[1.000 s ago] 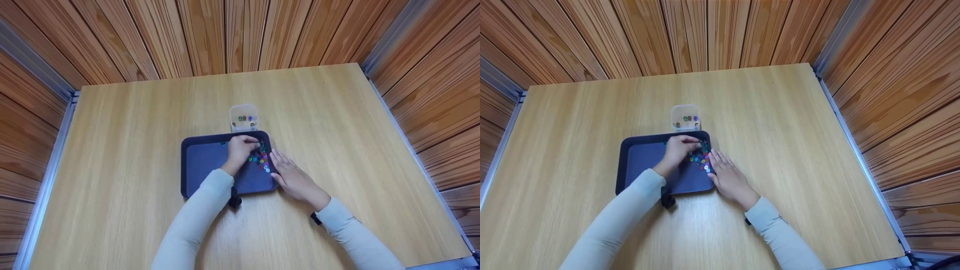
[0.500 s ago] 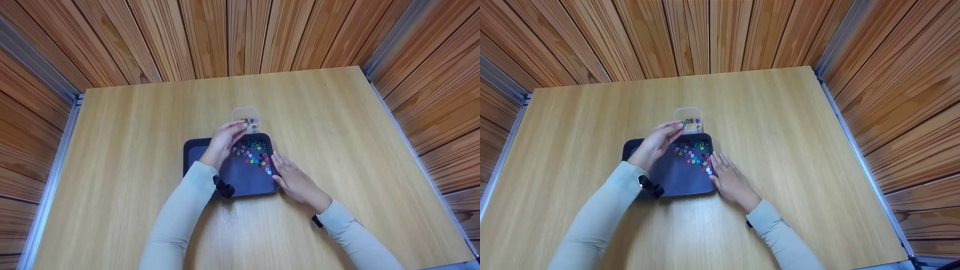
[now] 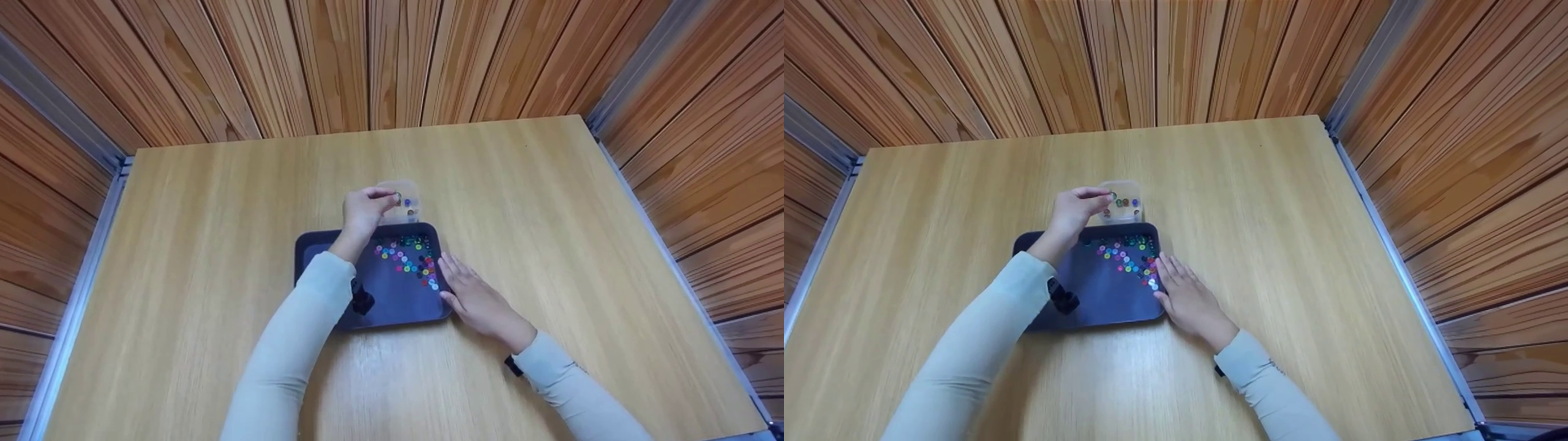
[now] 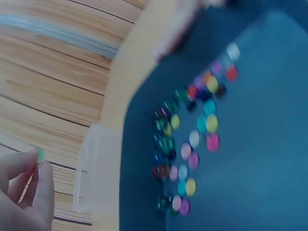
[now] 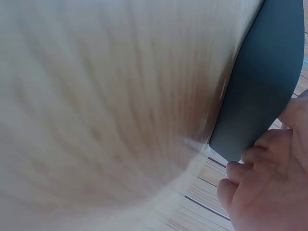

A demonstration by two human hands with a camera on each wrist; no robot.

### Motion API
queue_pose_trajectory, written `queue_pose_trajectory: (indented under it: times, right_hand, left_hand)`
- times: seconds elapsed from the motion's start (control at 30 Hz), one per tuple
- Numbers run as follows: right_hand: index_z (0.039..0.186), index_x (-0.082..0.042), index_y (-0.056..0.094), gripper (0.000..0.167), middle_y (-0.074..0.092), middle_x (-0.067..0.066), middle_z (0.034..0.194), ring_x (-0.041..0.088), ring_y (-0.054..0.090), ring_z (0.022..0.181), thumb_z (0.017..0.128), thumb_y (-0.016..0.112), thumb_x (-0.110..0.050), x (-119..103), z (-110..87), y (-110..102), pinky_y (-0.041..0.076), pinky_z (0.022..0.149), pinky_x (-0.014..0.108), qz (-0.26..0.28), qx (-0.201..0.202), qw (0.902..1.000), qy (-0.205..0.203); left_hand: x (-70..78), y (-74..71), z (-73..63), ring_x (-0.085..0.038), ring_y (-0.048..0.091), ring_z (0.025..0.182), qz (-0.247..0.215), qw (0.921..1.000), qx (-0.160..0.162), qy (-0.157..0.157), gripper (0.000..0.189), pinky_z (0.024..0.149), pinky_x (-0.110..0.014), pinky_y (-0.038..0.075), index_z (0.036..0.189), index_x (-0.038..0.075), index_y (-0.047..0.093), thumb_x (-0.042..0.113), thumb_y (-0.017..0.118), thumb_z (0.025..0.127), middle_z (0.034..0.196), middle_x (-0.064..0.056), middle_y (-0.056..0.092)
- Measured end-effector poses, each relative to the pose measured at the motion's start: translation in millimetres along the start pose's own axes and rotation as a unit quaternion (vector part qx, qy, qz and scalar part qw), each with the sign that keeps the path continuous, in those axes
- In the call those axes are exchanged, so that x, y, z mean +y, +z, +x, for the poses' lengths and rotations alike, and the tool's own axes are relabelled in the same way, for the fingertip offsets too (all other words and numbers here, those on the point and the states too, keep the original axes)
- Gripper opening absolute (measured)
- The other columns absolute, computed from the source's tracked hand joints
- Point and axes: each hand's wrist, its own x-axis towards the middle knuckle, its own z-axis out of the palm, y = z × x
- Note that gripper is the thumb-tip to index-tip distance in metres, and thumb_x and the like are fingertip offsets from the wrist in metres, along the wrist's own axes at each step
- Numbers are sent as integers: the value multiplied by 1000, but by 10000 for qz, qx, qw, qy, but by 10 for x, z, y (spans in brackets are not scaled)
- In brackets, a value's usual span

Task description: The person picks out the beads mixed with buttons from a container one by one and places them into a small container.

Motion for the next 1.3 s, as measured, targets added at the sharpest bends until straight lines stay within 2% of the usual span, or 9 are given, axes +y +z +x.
queue_pose_trajectory:
  times: [0.13, 0.23, 0.37, 0.47, 0.53, 0.7, 0.9, 1.1, 1.3]
  right_hand:
    - [158, -4, 12, 64, 12, 15, 167, 33, 12, 155, 108, 39, -33, -2, -1, 5, 17, 124, 53, 10, 65, 10000, -48]
    - [158, -4, 12, 64, 12, 15, 167, 33, 12, 155, 108, 39, -33, -8, -3, 3, 17, 124, 53, 15, 75, 10000, -60]
    - [158, -5, 11, 64, 11, 15, 167, 33, 12, 155, 108, 37, -33, -14, 6, 10, 16, 124, 53, 19, 4, 10000, -52]
    - [159, -5, 11, 64, 12, 15, 167, 33, 12, 155, 108, 38, -34, -11, 10, 16, 16, 124, 52, 3, -2, 10000, -47]
    - [159, -5, 11, 64, 12, 15, 167, 33, 12, 155, 108, 38, -34, -5, 8, 19, 16, 125, 52, -26, -1, 10000, -45]
    - [158, -4, 11, 64, 11, 16, 167, 34, 12, 155, 108, 37, -33, 4, -1, 13, 16, 125, 51, -48, 45, 9999, -124]
    - [158, -4, 11, 64, 10, 16, 167, 34, 12, 154, 108, 39, -31, 4, -4, 7, 17, 124, 52, 33, 71, 9999, -137]
    - [157, 1, 13, 63, 14, 20, 165, 36, 14, 154, 108, 39, -29, 14, -2, 9, 17, 124, 52, -61, 150, 9994, -304]
    - [156, 2, 14, 62, 14, 21, 165, 37, 14, 154, 108, 38, -28, 15, 7, 15, 17, 124, 52, -102, 165, 9992, -362]
  left_hand:
    - [-4, 44, 25, -18, 70, 97, 1191, 9905, 152, 677, 15, 80, -26, 56, 105, 5, 77, 7, 70, 92, 107, -10, 76]
    - [-28, 86, 29, -20, 70, 98, 1953, 9738, 139, 1160, 17, 82, -28, 58, 107, 3, 76, 5, 67, 93, 107, -10, 75]
    - [-96, 110, 32, -18, 69, 97, 2956, 9437, 258, 1462, 16, 83, -29, 57, 106, 6, 76, 9, 66, 95, 105, -7, 75]
    - [-135, 106, 30, -18, 68, 99, 3204, 9352, 267, 1488, 17, 85, -29, 57, 108, 7, 76, 10, 66, 95, 107, -6, 74]
    - [-144, 102, 25, -18, 68, 100, 3064, 9399, 240, 1490, 18, 87, -30, 57, 110, 6, 75, 10, 67, 94, 109, -7, 74]
    - [-135, 97, -18, -20, 68, 100, 2333, 9608, 175, 1485, 20, 87, -31, 57, 111, 3, 74, 8, 68, 93, 108, -9, 74]
    - [-177, 133, -139, -19, 68, 101, 1709, 9784, -3, 1163, 19, 90, -29, 57, 111, 6, 75, 9, 69, 93, 111, -7, 74]
    - [-313, 211, -227, -22, 70, 103, 1425, 9830, -87, 1156, 18, 91, -33, 57, 107, 5, 76, 10, 73, 90, 111, -11, 75]
    - [-468, 286, -258, -22, 69, 106, 1457, 9834, -139, 1073, 18, 91, -34, 57, 106, 7, 77, 10, 74, 89, 114, -10, 75]
